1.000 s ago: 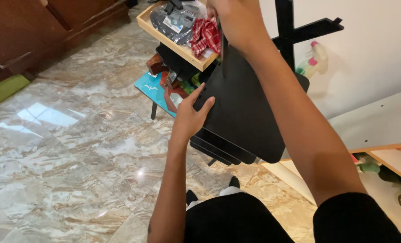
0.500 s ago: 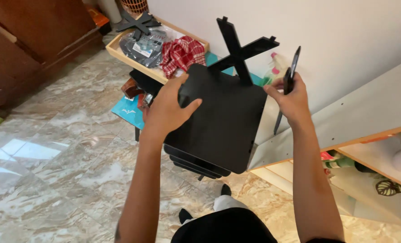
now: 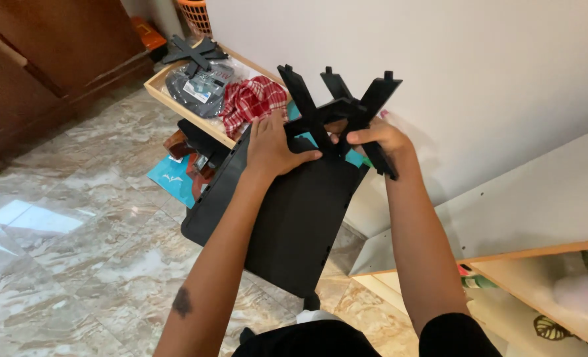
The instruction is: Assembling a black plastic stand or shelf unit by fitting the interlocking pieces together.
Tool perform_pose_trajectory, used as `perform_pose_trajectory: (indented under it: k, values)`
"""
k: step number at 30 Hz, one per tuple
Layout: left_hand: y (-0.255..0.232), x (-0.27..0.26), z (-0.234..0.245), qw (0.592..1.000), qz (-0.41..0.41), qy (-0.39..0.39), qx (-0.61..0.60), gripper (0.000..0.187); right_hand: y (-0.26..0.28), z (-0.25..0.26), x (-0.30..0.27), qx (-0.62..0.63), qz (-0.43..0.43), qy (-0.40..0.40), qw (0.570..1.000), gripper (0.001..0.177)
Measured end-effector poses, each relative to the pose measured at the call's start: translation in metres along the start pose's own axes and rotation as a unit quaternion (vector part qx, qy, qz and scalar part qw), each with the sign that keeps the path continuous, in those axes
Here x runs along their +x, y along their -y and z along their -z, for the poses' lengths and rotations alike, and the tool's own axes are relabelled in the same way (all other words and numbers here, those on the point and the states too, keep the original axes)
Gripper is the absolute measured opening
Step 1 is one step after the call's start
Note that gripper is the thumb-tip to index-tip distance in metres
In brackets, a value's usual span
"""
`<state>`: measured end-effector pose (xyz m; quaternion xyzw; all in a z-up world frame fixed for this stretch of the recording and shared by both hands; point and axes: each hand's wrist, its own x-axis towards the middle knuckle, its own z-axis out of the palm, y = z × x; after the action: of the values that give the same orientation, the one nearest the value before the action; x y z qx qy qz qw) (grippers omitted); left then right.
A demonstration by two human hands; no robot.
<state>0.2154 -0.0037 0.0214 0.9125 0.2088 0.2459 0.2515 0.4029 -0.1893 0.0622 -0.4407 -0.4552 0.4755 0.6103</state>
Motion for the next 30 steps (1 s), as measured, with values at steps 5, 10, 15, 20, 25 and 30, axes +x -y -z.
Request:
perform_pose_trajectory:
  k: [5,10,15,20,25,30]
  values:
    - [-0.01,-0.004,0.006,1.0,0.013,0.001,-0.019,0.125,0.005,0.009,0.031,-0.045,-0.129,0.064,0.989,0.066]
    - [-0.007,-0.002,0.002,1.0,0.01,-0.018,-0.019,0.121,0.027,-0.035,0.053,-0.241,-0.138,0.081,0.957,0.045]
    - [-0.003,-0.005,-0.001,0.997,-0.025,-0.07,-0.022,0.13,0.013,-0.028,0.056,-0.142,-0.07,0.091,0.983,0.056]
    - [-0.013,0.004,0.014,0.998,0.038,-0.022,-0.044,0.123,0.024,-0.045,0.05,-0.163,-0.004,0.122,0.979,0.052]
    - [-0.016,0.006,0.012,0.998,0.05,-0.012,-0.042,0.117,0.027,-0.05,0.042,-0.152,-0.037,0.069,0.985,0.058]
    - [-0.015,0.007,0.009,0.997,0.069,-0.012,-0.027,0.124,0.033,-0.042,0.042,-0.121,0.005,0.142,0.982,0.047]
